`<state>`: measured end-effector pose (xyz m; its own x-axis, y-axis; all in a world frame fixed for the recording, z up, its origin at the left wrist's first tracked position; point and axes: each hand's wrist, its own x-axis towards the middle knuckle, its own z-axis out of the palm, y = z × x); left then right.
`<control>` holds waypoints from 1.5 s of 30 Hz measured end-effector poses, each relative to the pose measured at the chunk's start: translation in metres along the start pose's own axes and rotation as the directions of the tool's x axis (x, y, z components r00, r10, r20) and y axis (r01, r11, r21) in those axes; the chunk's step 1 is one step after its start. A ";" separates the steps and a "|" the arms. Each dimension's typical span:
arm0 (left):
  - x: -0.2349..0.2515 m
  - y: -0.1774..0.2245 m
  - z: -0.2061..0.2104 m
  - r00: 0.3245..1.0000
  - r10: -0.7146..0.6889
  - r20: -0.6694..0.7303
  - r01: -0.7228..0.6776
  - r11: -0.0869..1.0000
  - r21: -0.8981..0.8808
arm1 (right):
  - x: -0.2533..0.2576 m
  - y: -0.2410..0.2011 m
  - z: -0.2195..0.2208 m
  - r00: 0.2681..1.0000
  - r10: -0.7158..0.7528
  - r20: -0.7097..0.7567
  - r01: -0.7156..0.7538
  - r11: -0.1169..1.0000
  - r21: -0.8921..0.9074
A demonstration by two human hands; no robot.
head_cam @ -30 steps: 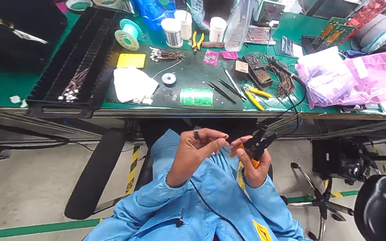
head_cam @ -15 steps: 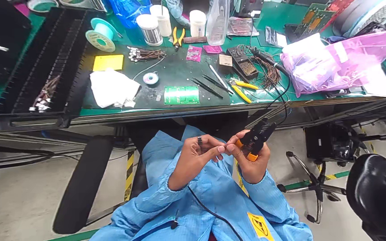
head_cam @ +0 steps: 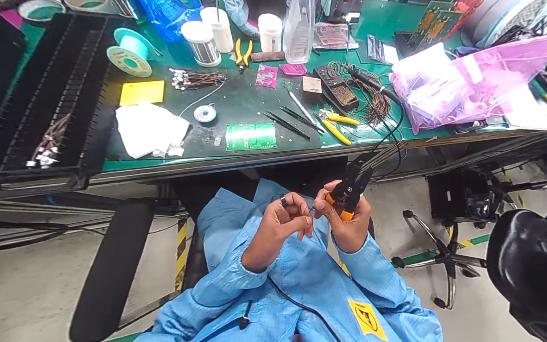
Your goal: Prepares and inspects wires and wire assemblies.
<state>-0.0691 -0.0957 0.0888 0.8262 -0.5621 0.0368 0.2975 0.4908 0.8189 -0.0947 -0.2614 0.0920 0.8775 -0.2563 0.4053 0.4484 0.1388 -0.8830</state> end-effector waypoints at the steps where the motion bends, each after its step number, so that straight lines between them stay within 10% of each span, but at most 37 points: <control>1: 0.000 0.001 0.000 1.000 -0.005 -0.014 0.005 1.000 0.013 | 0.000 -0.001 0.000 1.000 -0.002 0.003 0.002 1.000 -0.003; 8: 0.000 0.015 -0.001 0.979 0.190 -0.074 -0.168 0.956 0.240 | -0.004 -0.004 -0.001 1.000 0.006 0.030 -0.006 1.000 -0.003; 15: 0.000 0.041 0.015 0.780 0.625 0.015 -0.478 0.580 0.660 | -0.020 -0.015 0.010 0.955 0.158 0.251 -0.135 0.985 -0.107; 45: 0.003 0.029 0.019 0.787 0.615 -0.056 -0.464 0.649 0.604 | -0.027 -0.011 0.011 0.965 0.046 0.258 0.055 0.927 -0.370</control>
<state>-0.0666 -0.0958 0.1239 0.8596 -0.1037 0.5004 -0.4791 0.1772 0.8597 -0.1212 -0.2460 0.0933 0.9113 0.0062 0.4116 0.4010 -0.2397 -0.8842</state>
